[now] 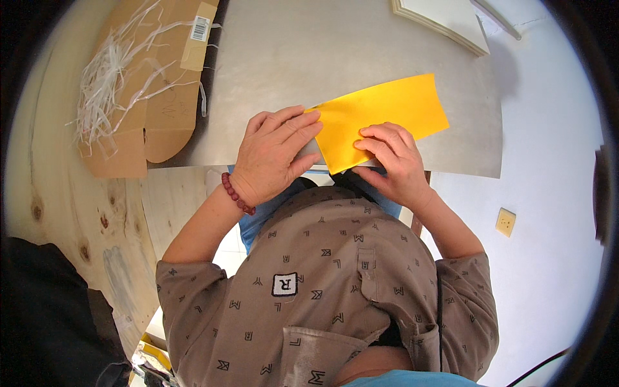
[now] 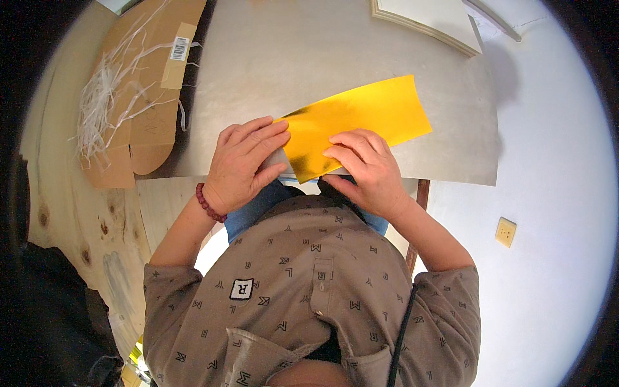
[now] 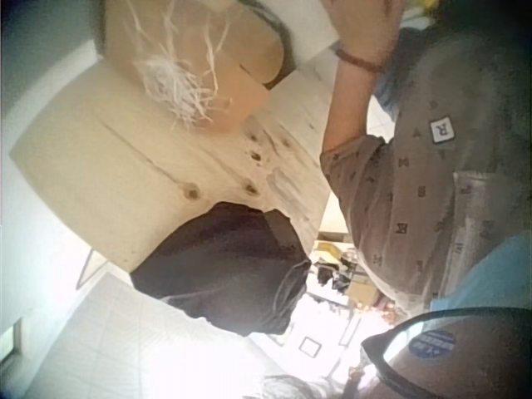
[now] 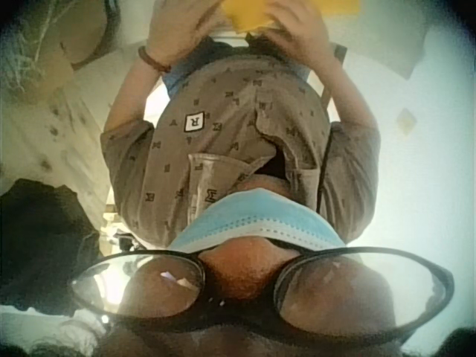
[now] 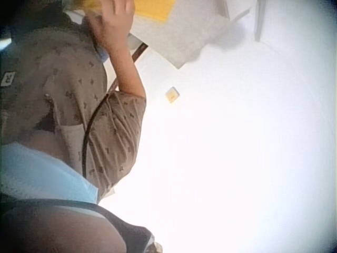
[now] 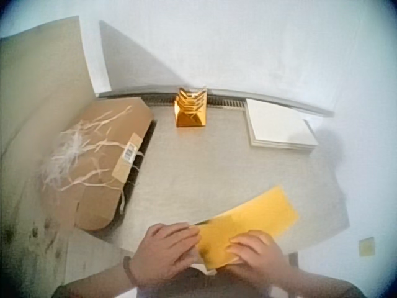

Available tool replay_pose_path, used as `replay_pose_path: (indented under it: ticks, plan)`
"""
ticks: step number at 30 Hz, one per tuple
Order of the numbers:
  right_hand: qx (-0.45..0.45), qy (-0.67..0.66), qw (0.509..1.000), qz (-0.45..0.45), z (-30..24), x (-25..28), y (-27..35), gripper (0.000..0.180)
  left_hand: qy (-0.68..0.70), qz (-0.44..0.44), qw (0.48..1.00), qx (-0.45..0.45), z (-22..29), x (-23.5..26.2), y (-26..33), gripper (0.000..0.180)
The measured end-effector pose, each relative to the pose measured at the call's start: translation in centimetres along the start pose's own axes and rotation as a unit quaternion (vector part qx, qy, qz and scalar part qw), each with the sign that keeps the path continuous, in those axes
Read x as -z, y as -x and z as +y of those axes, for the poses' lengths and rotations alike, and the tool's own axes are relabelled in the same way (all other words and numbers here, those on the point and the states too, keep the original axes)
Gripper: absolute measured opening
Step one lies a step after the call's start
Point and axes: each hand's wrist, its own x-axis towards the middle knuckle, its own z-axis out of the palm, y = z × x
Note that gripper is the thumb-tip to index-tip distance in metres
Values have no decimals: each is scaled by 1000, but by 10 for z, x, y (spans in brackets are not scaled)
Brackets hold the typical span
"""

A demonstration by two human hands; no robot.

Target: The person folds a gold-colored sheet of paper into a small triangular origami shape. They smooth the creases, fold the paper multiple times, and place the finished piece on the table. The person then picks up another gold sheet and begins folding it in the same way.

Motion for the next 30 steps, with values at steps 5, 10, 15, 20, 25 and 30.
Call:
replay_pose_path:
  ticks: [5, 10, 15, 20, 25, 30]
  plan:
    - [12, -33, 999, 31, 4, -1, -1, 32, 16, -8, 1000, -8, 2, 4, 6, 44]
    - [-7, -25, 999, 38, 5, 6, -6, 15, 21, 24, 1000, 1, -2, -2, 4, 41]
    - [-99, -79, 992, 19, 9, 12, -12, 11, 35, 33, 999, 26, 0, -2, 1, 46]
    - [-185, -146, 971, 37, 17, 6, -14, 16, 51, 63, 995, 60, 5, -4, -1, 51]
    - [-158, -147, 975, 54, 24, 0, -14, 23, 79, 82, 993, -21, 14, -13, 2, 50]
    - [-197, -167, 964, 57, 21, -2, -15, 32, 69, 48, 996, -41, 21, -24, 4, 50]
